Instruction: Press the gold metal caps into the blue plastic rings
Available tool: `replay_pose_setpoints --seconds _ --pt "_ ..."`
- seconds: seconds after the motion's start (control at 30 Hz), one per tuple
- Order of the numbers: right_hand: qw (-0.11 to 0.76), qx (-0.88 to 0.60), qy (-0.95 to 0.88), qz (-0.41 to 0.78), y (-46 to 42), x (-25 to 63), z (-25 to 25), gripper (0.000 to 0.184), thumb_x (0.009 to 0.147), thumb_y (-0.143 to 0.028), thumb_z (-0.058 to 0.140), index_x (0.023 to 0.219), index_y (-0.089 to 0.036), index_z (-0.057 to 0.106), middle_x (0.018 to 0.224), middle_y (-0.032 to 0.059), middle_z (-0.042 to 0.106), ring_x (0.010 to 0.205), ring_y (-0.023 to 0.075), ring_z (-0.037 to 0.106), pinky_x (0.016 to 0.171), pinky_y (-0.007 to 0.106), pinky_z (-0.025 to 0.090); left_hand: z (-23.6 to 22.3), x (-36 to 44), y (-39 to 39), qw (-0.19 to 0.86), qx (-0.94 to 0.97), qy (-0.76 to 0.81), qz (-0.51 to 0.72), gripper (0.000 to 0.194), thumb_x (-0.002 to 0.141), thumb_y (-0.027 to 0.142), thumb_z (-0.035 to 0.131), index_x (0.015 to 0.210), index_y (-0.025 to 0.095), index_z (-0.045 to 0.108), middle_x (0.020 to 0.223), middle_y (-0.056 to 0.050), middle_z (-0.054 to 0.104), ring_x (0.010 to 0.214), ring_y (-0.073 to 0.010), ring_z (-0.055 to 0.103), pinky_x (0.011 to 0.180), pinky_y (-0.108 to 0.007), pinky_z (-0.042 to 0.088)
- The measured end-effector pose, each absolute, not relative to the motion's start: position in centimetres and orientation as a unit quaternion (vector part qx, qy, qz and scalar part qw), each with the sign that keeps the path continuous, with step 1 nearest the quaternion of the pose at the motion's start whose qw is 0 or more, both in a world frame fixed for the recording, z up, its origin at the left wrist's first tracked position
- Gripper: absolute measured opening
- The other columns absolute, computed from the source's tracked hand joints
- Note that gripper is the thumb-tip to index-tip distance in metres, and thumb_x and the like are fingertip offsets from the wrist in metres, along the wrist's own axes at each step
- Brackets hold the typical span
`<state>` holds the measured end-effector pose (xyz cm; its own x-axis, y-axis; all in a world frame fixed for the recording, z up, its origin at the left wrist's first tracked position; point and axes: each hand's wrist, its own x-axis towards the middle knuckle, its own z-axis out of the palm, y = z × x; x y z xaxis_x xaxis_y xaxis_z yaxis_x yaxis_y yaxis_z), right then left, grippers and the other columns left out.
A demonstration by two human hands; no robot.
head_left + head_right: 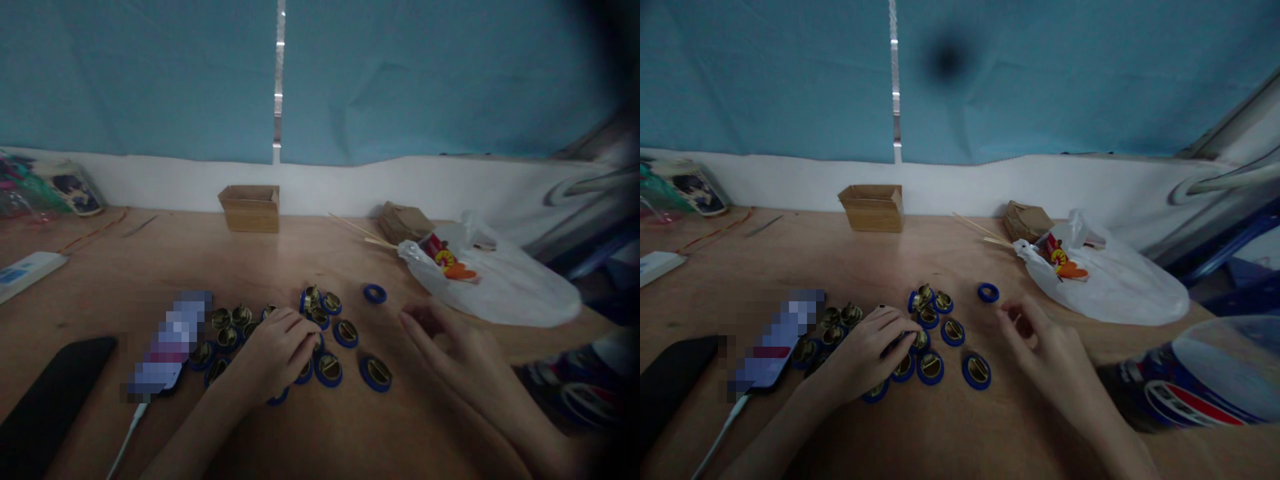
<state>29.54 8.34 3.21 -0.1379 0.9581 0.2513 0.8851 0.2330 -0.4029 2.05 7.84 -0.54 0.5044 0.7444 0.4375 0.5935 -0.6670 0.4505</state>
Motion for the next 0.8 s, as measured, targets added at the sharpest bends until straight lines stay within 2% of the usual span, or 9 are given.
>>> replay_pose_setpoints --seconds 0.07,0.1,0.17,0.23,0.3,0.37,0.47,0.67,0.8 --pt "0.212 -0.607 -0.763 0.067 11.0 30.0 3.5 0.028 0.091 -0.043 0.045 0.101 -0.020 0.057 0.081 0.0077 0.069 0.069 0.0234 0.067 0.059 0.033 0.052 0.0 1.0 8.4 0.104 0.843 0.412 0.331 0.015 0.093 0.016 0.048 0.098 0.018 0.062 0.096 -0.005 0.068 0.094 -0.0201 0.060 0.086 -0.036 0.047" --pt "0.194 -0.598 -0.776 0.056 12.5 30.2 3.4 0.029 0.091 -0.041 0.045 0.106 -0.018 0.056 0.091 0.0112 0.069 0.079 0.0259 0.068 0.067 0.036 0.053 0.3 0.3 8.7 0.089 0.827 0.437 0.342 0.015 0.092 0.016 0.048 0.096 0.019 0.062 0.097 -0.005 0.069 0.095 -0.0205 0.061 0.087 -0.036 0.047" --pt "0.147 -0.567 -0.809 0.056 15.1 30.5 2.7 0.033 0.089 -0.037 0.050 0.114 -0.017 0.056 0.114 0.0154 0.066 0.100 0.0297 0.065 0.086 0.042 0.051 0.9 -1.6 9.2 0.064 0.781 0.517 0.344 0.016 0.091 0.020 0.049 0.101 0.019 0.062 0.102 -0.008 0.068 0.098 -0.0232 0.061 0.087 -0.038 0.047" --pt "0.126 -0.544 -0.826 0.072 16.9 30.6 1.4 0.036 0.087 -0.033 0.054 0.119 -0.016 0.055 0.125 0.0153 0.061 0.111 0.0296 0.060 0.095 0.041 0.047 1.3 -3.7 9.5 0.052 0.751 0.576 0.318 0.023 0.092 0.026 0.048 0.108 0.015 0.059 0.109 -0.013 0.067 0.104 -0.0268 0.061 0.091 -0.041 0.046" --pt "0.129 -0.543 -0.827 0.071 17.7 30.5 0.0 0.037 0.087 -0.031 0.055 0.121 -0.017 0.055 0.124 0.0139 0.062 0.112 0.0282 0.060 0.095 0.039 0.047 1.1 -5.5 9.5 0.055 0.743 0.611 0.269 0.028 0.091 0.030 0.047 0.111 0.015 0.058 0.112 -0.014 0.066 0.106 -0.0295 0.060 0.091 -0.044 0.047" --pt "0.132 -0.545 -0.825 0.067 17.6 30.3 -1.3 0.036 0.089 -0.031 0.052 0.122 -0.015 0.054 0.115 0.0141 0.066 0.102 0.0273 0.064 0.089 0.038 0.049 0.6 -6.7 9.2 0.070 0.747 0.618 0.235 0.030 0.089 0.035 0.050 0.111 0.017 0.059 0.112 -0.013 0.067 0.106 -0.0302 0.061 0.091 -0.044 0.047" --pt "0.136 -0.542 -0.827 0.062 17.2 30.0 -2.3 0.034 0.092 -0.030 0.048 0.121 -0.014 0.055 0.108 0.0135 0.068 0.097 0.0266 0.065 0.085 0.036 0.050 -0.2 -7.4 8.8 0.118 0.767 0.601 0.192 0.029 0.085 0.036 0.053 0.106 0.018 0.063 0.104 -0.012 0.069 0.097 -0.0291 0.063 0.085 -0.042 0.048" --pt "0.150 -0.564 -0.811 0.038 16.9 29.9 -2.1 0.038 0.090 -0.034 0.051 0.121 -0.012 0.054 0.119 0.0182 0.062 0.107 0.0312 0.061 0.090 0.039 0.047 0.2 -7.1 9.2 0.131 0.767 0.615 0.129 0.024 0.084 0.037 0.054 0.092 0.018 0.066 0.089 -0.010 0.071 0.085 -0.0279 0.064 0.074 -0.037 0.046" --pt "0.147 -0.589 -0.794 0.033 16.6 30.0 -1.8 0.036 0.087 -0.033 0.054 0.117 -0.011 0.057 0.107 0.0185 0.067 0.096 0.0328 0.065 0.080 0.040 0.050 0.4 -6.8 9.7 0.125 0.765 0.622 0.115 0.023 0.085 0.036 0.053 0.090 0.018 0.066 0.088 -0.010 0.071 0.084 -0.0273 0.064 0.072 -0.036 0.044"
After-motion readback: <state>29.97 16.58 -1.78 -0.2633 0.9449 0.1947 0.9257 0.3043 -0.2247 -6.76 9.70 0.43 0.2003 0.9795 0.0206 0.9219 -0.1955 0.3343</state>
